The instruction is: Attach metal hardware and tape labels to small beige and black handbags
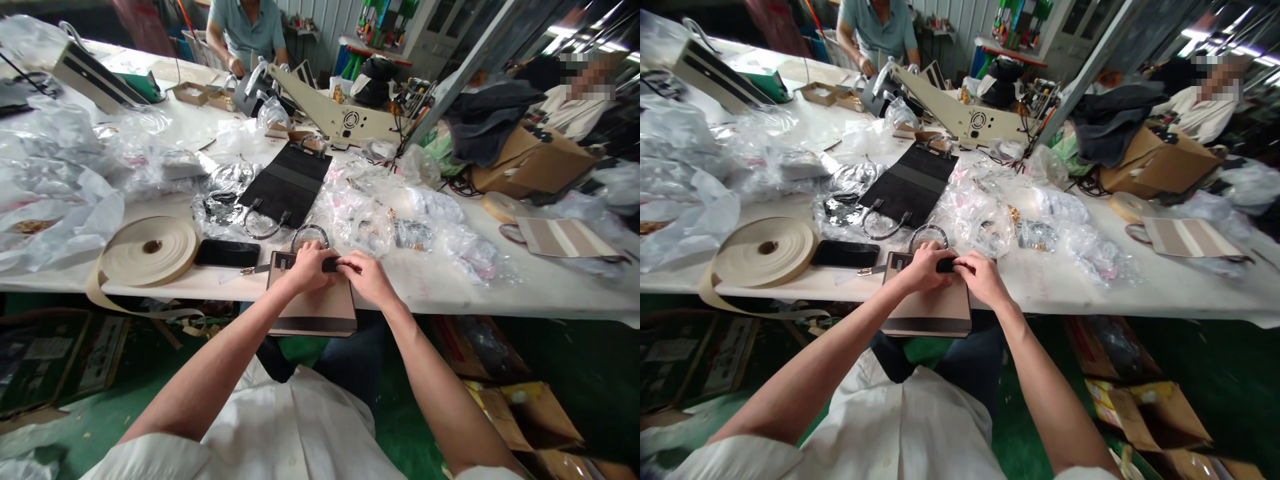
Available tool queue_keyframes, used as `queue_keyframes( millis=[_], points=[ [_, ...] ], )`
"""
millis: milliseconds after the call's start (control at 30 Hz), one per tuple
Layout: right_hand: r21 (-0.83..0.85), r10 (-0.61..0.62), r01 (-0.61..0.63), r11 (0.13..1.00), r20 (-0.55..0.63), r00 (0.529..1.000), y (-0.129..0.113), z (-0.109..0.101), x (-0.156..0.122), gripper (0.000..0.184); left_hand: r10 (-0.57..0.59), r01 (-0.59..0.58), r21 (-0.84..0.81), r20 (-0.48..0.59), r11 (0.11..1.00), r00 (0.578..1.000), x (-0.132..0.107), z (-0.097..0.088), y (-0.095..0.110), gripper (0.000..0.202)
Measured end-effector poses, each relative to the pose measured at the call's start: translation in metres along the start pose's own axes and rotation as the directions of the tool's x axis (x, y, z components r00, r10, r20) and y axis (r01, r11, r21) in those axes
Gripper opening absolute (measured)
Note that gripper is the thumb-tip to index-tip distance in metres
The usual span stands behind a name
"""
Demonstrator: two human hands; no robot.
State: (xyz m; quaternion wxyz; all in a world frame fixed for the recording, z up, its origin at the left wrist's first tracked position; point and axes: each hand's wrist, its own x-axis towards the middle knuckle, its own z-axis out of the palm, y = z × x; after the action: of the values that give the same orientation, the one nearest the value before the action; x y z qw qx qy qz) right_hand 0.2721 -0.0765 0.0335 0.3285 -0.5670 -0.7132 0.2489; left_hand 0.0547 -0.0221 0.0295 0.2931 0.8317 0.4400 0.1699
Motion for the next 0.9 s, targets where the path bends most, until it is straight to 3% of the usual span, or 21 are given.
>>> queue_keyframes(
  millis=[333,600,900],
  points=[
    [0.047,0.099,-0.104,0.994,0.092,0.991,0.006,-0.005,0.005,0.026,0.006,-0.006,-0.013,-0.006,1.0,1.0,0.004,0.006,-0.007,0.065],
    [0.048,0.033,-0.038,0.998,0.116,0.993,-0.002,-0.008,0.005,0.019,0.008,-0.008,-0.002,-0.001,1.0,1.0,0.003,0.003,-0.004,0.065],
    [0.026,-0.042,0.042,0.999,-0.008,0.999,-0.008,0.0,-0.01,0.017,0.003,-0.002,-0.01,0.009,1.0,1.0,0.002,0.0,-0.001,0.063]
  ],
)
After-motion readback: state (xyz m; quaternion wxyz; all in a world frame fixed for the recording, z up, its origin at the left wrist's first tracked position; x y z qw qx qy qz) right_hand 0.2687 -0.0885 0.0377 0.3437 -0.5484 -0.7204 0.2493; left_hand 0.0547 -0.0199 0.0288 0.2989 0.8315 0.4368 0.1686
